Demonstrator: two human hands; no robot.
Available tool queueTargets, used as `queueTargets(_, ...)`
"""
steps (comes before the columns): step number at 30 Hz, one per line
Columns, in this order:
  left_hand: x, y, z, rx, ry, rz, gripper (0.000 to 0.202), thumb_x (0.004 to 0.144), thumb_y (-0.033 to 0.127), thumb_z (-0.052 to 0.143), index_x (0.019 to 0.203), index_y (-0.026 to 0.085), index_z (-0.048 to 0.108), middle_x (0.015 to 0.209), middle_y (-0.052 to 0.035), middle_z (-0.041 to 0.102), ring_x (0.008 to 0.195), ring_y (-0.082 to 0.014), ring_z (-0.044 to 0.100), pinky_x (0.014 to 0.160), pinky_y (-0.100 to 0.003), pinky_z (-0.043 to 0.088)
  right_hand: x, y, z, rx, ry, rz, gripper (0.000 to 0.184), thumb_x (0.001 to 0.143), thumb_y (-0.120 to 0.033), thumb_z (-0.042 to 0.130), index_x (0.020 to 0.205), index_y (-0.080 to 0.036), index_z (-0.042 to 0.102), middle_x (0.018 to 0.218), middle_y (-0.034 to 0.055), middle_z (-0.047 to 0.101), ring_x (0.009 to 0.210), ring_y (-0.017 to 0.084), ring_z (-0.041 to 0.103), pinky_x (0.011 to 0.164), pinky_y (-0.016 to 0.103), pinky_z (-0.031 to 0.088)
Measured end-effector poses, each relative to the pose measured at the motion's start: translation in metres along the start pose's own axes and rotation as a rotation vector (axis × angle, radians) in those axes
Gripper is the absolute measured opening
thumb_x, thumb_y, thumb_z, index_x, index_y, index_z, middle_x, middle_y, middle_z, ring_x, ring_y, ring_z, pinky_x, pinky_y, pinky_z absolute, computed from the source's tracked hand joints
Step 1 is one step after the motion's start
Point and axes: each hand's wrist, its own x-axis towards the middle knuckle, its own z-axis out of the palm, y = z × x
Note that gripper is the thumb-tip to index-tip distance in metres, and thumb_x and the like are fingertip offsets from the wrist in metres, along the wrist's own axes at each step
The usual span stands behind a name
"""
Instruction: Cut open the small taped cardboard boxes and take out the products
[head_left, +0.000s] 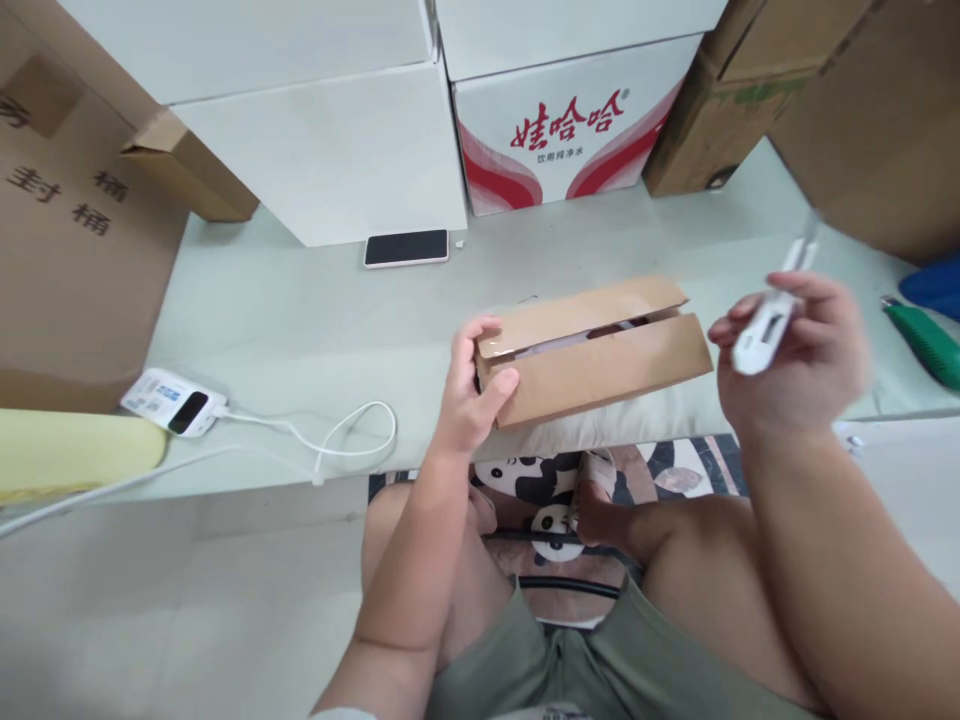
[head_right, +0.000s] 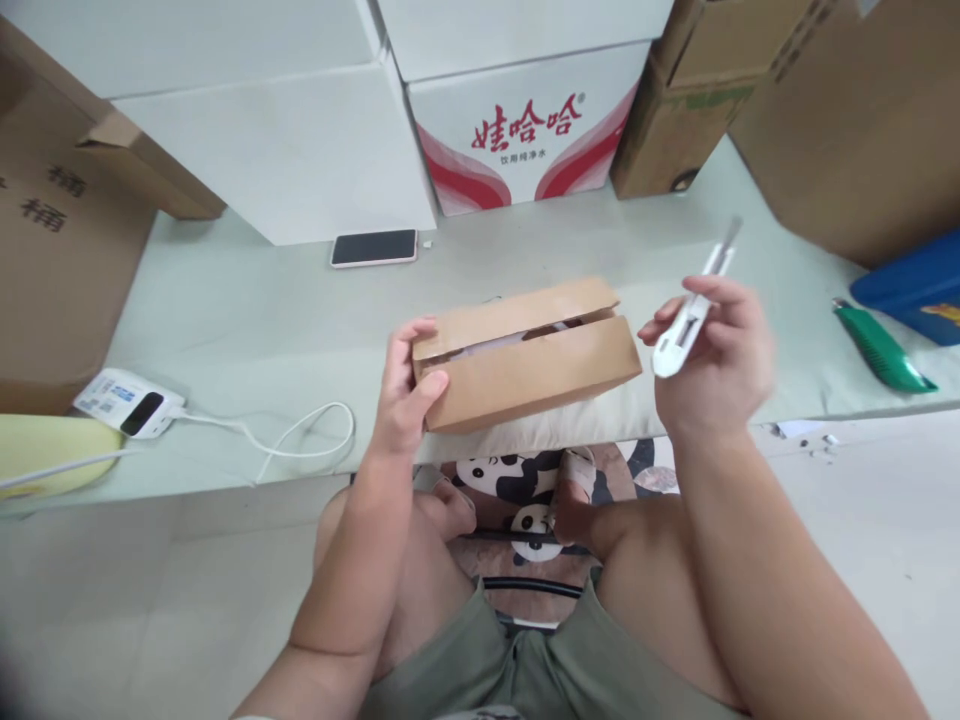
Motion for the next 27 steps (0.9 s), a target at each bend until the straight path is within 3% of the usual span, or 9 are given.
queueTargets(3, -0.006, 0.000, 0.012, -0.042, -0.016, -0.006, 0.062, 0.085, 0.060, 0.073, 0.135, 0.032, 0.051, 0.134, -0.0083, 0.057, 0.121, -0.0281, 0.059, 0.106, -0.042, 0.051, -0.025, -0.035, 0.027, 0.091, 0.012, -0.253, 0.022, 0.069, -0.025, 0.064, 0.091, -0.026, 0.068, 0.060, -0.0049, 0.060, 0.048, 0.014, 0.057, 0.042, 0.026, 0.043)
queueTargets(6, -0.010, 0.000, 0.017, -0.043, -0.021, 0.015, 0.061, 0.086, 0.059, 0.072, 0.135, 0.032, 0.049, 0.140, -0.0092, 0.054, 0.129, -0.0299, 0.056, 0.112, -0.044, 0.048, -0.047, -0.055, 0.043, 0.125, -0.085, -0.366, 0.026, 0.069, -0.031, 0.087, 0.084, -0.025, 0.067, 0.054, -0.0106, 0.049, 0.035, 0.007, 0.041, 0.035, 0.022, 0.039)
queueTargets(8, -0.012, -0.001, 0.017, -0.023, -0.023, 0.038, 0.061, 0.086, 0.060, 0.072, 0.134, 0.031, 0.048, 0.142, -0.0100, 0.052, 0.135, -0.0316, 0.053, 0.116, -0.047, 0.045, -0.061, -0.061, 0.050, 0.187, -0.218, -0.373, 0.031, 0.075, -0.042, 0.088, 0.080, -0.022, 0.065, 0.053, -0.0115, 0.045, 0.031, 0.003, 0.031, 0.032, 0.022, 0.036)
queueTargets(10, -0.014, -0.003, 0.017, -0.014, -0.035, 0.054, 0.062, 0.085, 0.061, 0.072, 0.134, 0.031, 0.048, 0.143, -0.0107, 0.052, 0.136, -0.0323, 0.052, 0.117, -0.048, 0.044, -0.073, -0.065, 0.052, 0.200, -0.370, -0.292, 0.023, 0.087, -0.042, 0.078, 0.088, -0.022, 0.067, 0.055, -0.0093, 0.050, 0.032, 0.006, 0.037, 0.032, 0.024, 0.037)
queueTargets(12, -0.015, -0.005, 0.016, -0.016, -0.059, 0.066, 0.064, 0.084, 0.063, 0.072, 0.135, 0.031, 0.048, 0.142, -0.0110, 0.052, 0.135, -0.0324, 0.052, 0.117, -0.048, 0.045, -0.082, -0.068, 0.052, 0.088, -0.533, -0.213, 0.013, 0.093, -0.031, 0.069, 0.103, -0.023, 0.069, 0.062, -0.0050, 0.061, 0.040, 0.012, 0.051, 0.036, 0.028, 0.042)
queueTargets(14, -0.015, -0.007, 0.017, -0.010, -0.082, 0.080, 0.067, 0.084, 0.065, 0.071, 0.136, 0.030, 0.047, 0.140, -0.0111, 0.052, 0.134, -0.0319, 0.053, 0.117, -0.048, 0.045, -0.086, -0.070, 0.049, -0.066, -0.686, -0.245, 0.024, 0.089, -0.020, 0.067, 0.113, -0.026, 0.070, 0.071, -0.0019, 0.068, 0.051, 0.015, 0.059, 0.042, 0.031, 0.046)
queueTargets(17, -0.013, -0.009, 0.018, 0.013, -0.088, 0.111, 0.067, 0.085, 0.067, 0.068, 0.136, 0.028, 0.046, 0.136, -0.0117, 0.052, 0.133, -0.0316, 0.053, 0.117, -0.048, 0.045, -0.082, -0.070, 0.044, -0.185, -0.840, -0.366, 0.025, 0.085, -0.017, 0.069, 0.107, -0.029, 0.073, 0.075, 0.0000, 0.068, 0.060, 0.017, 0.063, 0.048, 0.033, 0.048)
queueTargets(27, -0.011, -0.021, 0.015, 0.079, -0.137, 0.204, 0.063, 0.090, 0.063, 0.063, 0.140, 0.032, 0.040, 0.137, -0.0100, 0.048, 0.132, -0.0308, 0.051, 0.114, -0.048, 0.046, -0.079, -0.069, 0.042, -0.242, -0.829, -0.402, 0.029, 0.088, -0.012, 0.068, 0.112, -0.027, 0.075, 0.079, 0.0022, 0.070, 0.062, 0.017, 0.062, 0.051, 0.035, 0.049)
